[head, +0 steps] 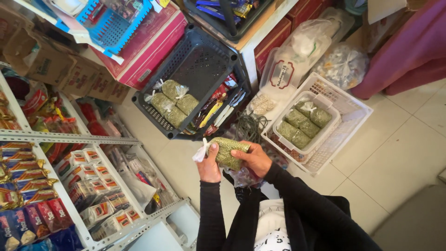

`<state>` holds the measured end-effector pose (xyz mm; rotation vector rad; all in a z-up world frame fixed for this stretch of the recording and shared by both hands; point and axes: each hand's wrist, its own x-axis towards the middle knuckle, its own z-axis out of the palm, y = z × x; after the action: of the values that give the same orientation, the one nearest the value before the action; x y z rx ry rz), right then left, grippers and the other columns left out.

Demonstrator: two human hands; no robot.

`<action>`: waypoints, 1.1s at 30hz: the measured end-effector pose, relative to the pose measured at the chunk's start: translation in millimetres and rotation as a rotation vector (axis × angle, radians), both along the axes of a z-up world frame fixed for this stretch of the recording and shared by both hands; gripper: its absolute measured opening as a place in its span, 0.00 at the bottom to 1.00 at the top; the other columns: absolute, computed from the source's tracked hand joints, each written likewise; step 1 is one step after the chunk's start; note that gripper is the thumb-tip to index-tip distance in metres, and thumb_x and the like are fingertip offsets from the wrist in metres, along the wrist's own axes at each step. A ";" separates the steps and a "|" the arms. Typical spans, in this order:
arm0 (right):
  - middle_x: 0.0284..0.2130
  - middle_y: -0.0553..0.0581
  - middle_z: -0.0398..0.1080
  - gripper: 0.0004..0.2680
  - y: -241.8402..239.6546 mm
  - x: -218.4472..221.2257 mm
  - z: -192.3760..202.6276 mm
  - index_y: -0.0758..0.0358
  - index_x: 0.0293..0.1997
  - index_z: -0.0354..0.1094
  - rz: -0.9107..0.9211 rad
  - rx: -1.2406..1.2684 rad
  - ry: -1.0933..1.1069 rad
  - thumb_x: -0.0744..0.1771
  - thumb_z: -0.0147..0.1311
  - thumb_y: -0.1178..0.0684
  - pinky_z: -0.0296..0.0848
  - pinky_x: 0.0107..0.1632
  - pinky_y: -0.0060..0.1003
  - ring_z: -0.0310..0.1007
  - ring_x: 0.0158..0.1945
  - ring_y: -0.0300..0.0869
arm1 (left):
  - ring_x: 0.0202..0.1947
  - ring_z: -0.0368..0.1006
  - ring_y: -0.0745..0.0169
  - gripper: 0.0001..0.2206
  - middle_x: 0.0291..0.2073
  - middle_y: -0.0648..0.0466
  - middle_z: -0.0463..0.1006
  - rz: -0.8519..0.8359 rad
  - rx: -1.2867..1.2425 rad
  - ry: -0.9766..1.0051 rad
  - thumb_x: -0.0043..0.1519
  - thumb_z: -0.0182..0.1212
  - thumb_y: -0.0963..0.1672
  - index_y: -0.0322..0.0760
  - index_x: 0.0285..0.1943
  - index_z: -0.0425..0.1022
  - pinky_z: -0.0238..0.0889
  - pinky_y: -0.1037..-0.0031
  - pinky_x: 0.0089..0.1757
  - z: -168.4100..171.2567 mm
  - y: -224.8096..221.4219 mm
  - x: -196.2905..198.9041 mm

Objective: The person picks up small, wrapped packages of green food items from a white basket and places them into a black plastic crate. They repeat this action several times, arranging the packages neatly inside the crate.

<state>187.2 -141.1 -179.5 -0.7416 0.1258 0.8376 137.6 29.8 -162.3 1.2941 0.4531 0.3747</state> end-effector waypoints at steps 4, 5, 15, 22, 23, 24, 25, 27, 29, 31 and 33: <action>0.41 0.52 0.77 0.11 2.7 2.5 14.7 0.61 0.52 0.71 0.060 -0.014 0.033 0.65 0.59 0.54 0.81 0.40 0.40 0.79 0.40 0.40 | 0.41 0.74 0.57 0.14 0.41 0.46 0.80 -0.016 0.029 -0.005 0.65 0.69 0.43 0.22 0.50 0.79 0.70 0.66 0.45 15.8 2.3 1.3; 0.41 0.53 0.77 0.10 4.6 0.8 9.6 0.64 0.52 0.72 0.028 0.014 0.001 0.66 0.60 0.55 0.80 0.40 0.38 0.79 0.41 0.40 | 0.41 0.76 0.59 0.12 0.40 0.48 0.81 -0.011 -0.121 0.006 0.62 0.68 0.43 0.26 0.48 0.79 0.71 0.67 0.45 31.8 -2.8 3.5; 0.37 0.51 0.77 0.14 25.3 -7.1 20.4 0.57 0.51 0.70 0.040 -0.146 -0.070 0.62 0.64 0.56 0.77 0.35 0.33 0.77 0.36 0.37 | 0.39 0.74 0.60 0.12 0.39 0.49 0.80 0.153 -0.129 0.011 0.60 0.71 0.42 0.24 0.46 0.78 0.70 0.67 0.43 -12.5 25.1 1.4; 0.41 0.54 0.76 0.13 93.4 -10.3 -39.7 0.71 0.52 0.71 -0.035 -0.177 -0.300 0.65 0.69 0.58 0.76 0.42 0.32 0.75 0.41 0.36 | 0.40 0.74 0.63 0.11 0.39 0.52 0.80 -0.009 -0.285 0.021 0.61 0.68 0.42 0.27 0.46 0.78 0.69 0.70 0.43 -3.7 92.6 12.3; 0.39 0.53 0.77 0.14 107.8 -6.6 -33.8 0.68 0.51 0.71 -0.028 -0.223 -0.206 0.63 0.68 0.58 0.76 0.38 0.34 0.76 0.38 0.37 | 0.39 0.74 0.65 0.11 0.38 0.53 0.80 -0.010 -0.207 0.062 0.61 0.68 0.42 0.26 0.46 0.78 0.69 0.71 0.43 -7.0 107.9 17.3; 0.38 0.52 0.77 0.14 120.1 0.6 -28.3 0.66 0.51 0.71 -0.019 -0.271 -0.117 0.62 0.67 0.58 0.76 0.35 0.35 0.76 0.36 0.38 | 0.38 0.74 0.66 0.11 0.38 0.54 0.80 -0.009 -0.132 0.096 0.61 0.67 0.42 0.26 0.46 0.79 0.68 0.73 0.42 -11.5 121.1 25.2; 0.38 0.52 0.77 0.14 135.2 7.4 -24.4 0.66 0.51 0.71 -0.027 -0.277 -0.118 0.62 0.67 0.58 0.76 0.35 0.35 0.76 0.36 0.38 | 0.38 0.74 0.66 0.11 0.38 0.54 0.80 -0.018 -0.138 0.094 0.61 0.67 0.42 0.26 0.46 0.79 0.68 0.73 0.42 -6.7 137.7 34.9; 0.36 0.51 0.76 0.13 166.0 20.9 -17.1 0.59 0.50 0.69 -0.073 -0.253 -0.057 0.63 0.63 0.57 0.77 0.36 0.34 0.77 0.37 0.36 | 0.37 0.73 0.70 0.10 0.35 0.57 0.81 -0.033 0.174 0.170 0.63 0.66 0.43 0.26 0.44 0.81 0.69 0.75 0.41 1.6 171.0 50.2; 0.36 0.51 0.75 0.12 201.6 41.7 -40.2 0.61 0.52 0.71 -0.106 -0.294 -0.118 0.65 0.62 0.55 0.74 0.36 0.33 0.74 0.37 0.36 | 0.34 0.69 0.70 0.10 0.34 0.57 0.78 -0.043 0.160 0.210 0.63 0.67 0.43 0.25 0.44 0.81 0.63 0.74 0.37 -1.2 212.8 68.4; 0.36 0.52 0.75 0.11 234.0 63.7 -55.6 0.64 0.54 0.72 -0.145 -0.340 -0.175 0.67 0.61 0.54 0.72 0.36 0.32 0.71 0.36 0.36 | 0.32 0.64 0.69 0.10 0.32 0.57 0.75 -0.061 0.144 0.253 0.64 0.68 0.43 0.25 0.45 0.81 0.58 0.73 0.33 -10.6 251.8 91.1; 0.37 0.52 0.76 0.12 261.6 88.3 -63.5 0.68 0.53 0.72 -0.172 -0.304 -0.145 0.66 0.63 0.56 0.74 0.37 0.33 0.73 0.37 0.37 | 0.35 0.72 0.74 0.10 0.35 0.60 0.80 -0.106 0.047 0.129 0.59 0.69 0.42 0.29 0.46 0.81 0.67 0.80 0.38 -27.8 286.2 118.3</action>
<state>275.5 120.4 -243.1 -1.0592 0.1874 0.6039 255.9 316.0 -190.0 1.3873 0.4845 0.2148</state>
